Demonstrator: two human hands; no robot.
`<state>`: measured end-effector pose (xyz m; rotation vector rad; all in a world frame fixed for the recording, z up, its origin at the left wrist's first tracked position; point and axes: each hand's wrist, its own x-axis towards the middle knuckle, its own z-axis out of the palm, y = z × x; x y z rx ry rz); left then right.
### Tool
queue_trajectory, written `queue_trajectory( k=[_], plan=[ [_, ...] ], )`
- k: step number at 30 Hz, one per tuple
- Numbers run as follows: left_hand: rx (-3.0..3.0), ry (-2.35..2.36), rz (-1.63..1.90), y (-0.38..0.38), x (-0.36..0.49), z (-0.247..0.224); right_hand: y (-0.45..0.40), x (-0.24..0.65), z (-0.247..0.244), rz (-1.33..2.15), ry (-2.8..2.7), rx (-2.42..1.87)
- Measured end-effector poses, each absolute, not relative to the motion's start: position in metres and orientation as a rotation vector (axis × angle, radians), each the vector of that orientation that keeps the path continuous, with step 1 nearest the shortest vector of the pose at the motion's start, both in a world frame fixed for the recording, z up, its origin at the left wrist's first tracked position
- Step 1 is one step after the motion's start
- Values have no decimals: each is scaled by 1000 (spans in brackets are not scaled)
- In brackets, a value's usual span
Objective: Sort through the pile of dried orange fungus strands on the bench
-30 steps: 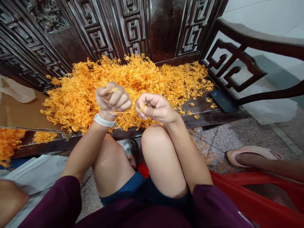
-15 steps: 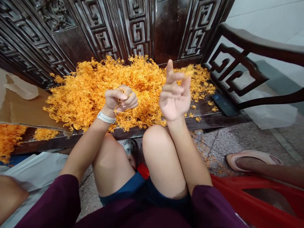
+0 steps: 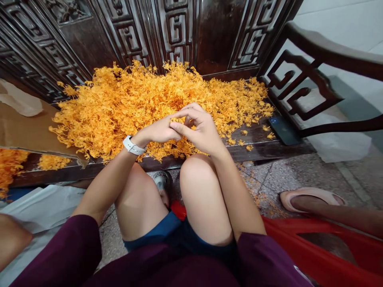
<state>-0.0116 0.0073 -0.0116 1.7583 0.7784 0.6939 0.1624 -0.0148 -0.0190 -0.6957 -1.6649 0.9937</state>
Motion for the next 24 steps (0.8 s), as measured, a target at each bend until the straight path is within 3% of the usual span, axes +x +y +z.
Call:
queue_trajectory(
  k=[6,12,24],
  plan=[
    [1831,548,422,9,-20,1,-12,164,-19,1348,-1350,-606],
    [1669,467,438,3,-22,16,-17,163,-11,1700,-1164,-437],
    [1243,330,593,-14,-11,17,-17,163,-7,1775,-1177,-239]
  ],
)
